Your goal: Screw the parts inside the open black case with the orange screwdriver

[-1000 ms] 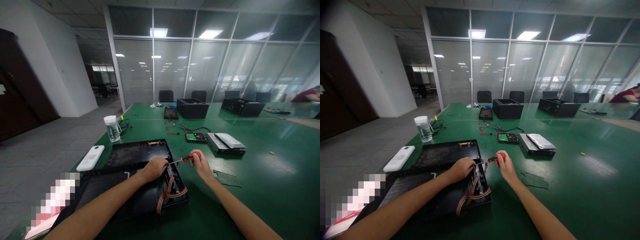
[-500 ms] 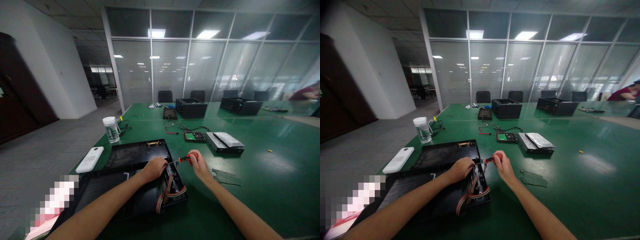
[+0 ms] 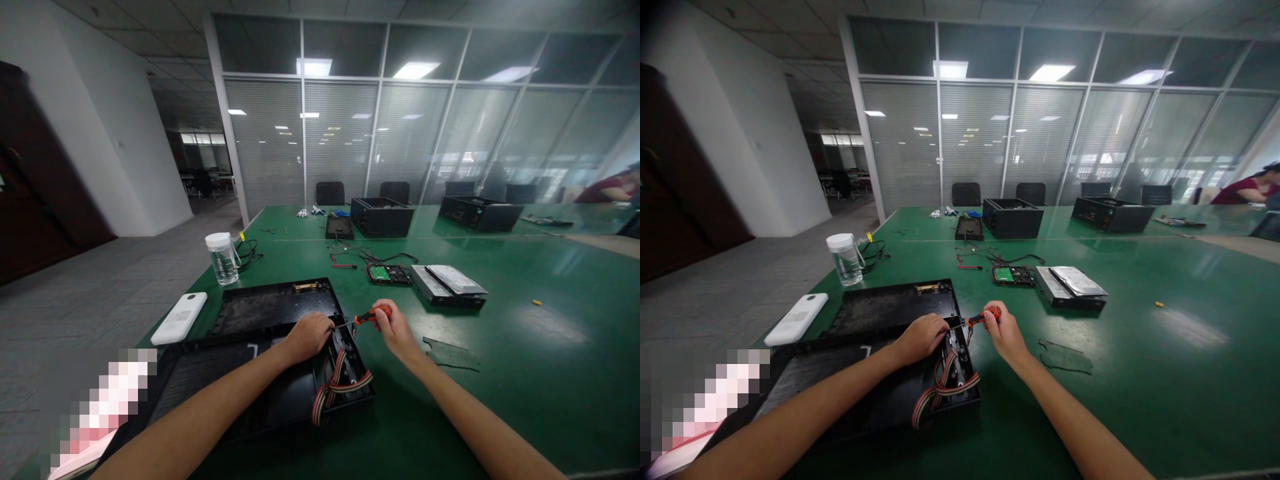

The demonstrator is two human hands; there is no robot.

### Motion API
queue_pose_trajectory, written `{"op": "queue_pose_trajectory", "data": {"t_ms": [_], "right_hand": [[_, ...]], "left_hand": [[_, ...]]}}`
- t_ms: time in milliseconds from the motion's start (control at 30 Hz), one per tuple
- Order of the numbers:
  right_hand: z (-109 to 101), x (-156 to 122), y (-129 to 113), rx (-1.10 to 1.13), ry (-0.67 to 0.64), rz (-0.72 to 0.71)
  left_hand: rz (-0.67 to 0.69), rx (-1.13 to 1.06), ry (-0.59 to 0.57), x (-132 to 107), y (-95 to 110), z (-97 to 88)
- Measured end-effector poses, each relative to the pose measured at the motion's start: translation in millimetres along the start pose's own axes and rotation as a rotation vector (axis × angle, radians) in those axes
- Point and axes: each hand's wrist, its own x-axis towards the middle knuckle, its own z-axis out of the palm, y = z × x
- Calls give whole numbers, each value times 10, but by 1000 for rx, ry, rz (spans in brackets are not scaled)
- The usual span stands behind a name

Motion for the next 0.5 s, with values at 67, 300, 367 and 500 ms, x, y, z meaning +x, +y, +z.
{"op": "queue_pose_trajectory", "data": {"t_ms": [67,300,367,500], "right_hand": [[-44,41,-118,-110,-25,-49],[-271,488,-897,-849,-313,-197],[-254,630,-1073,-829,-439,-269],[-121,816,-1263,-908,-597,-322]], "left_hand": [[2,0,1,-3,1,-2],[-6,15,10,13,15,14],[-14,33,5,21,18,21],[-24,58,-3,22,18,35]]}}
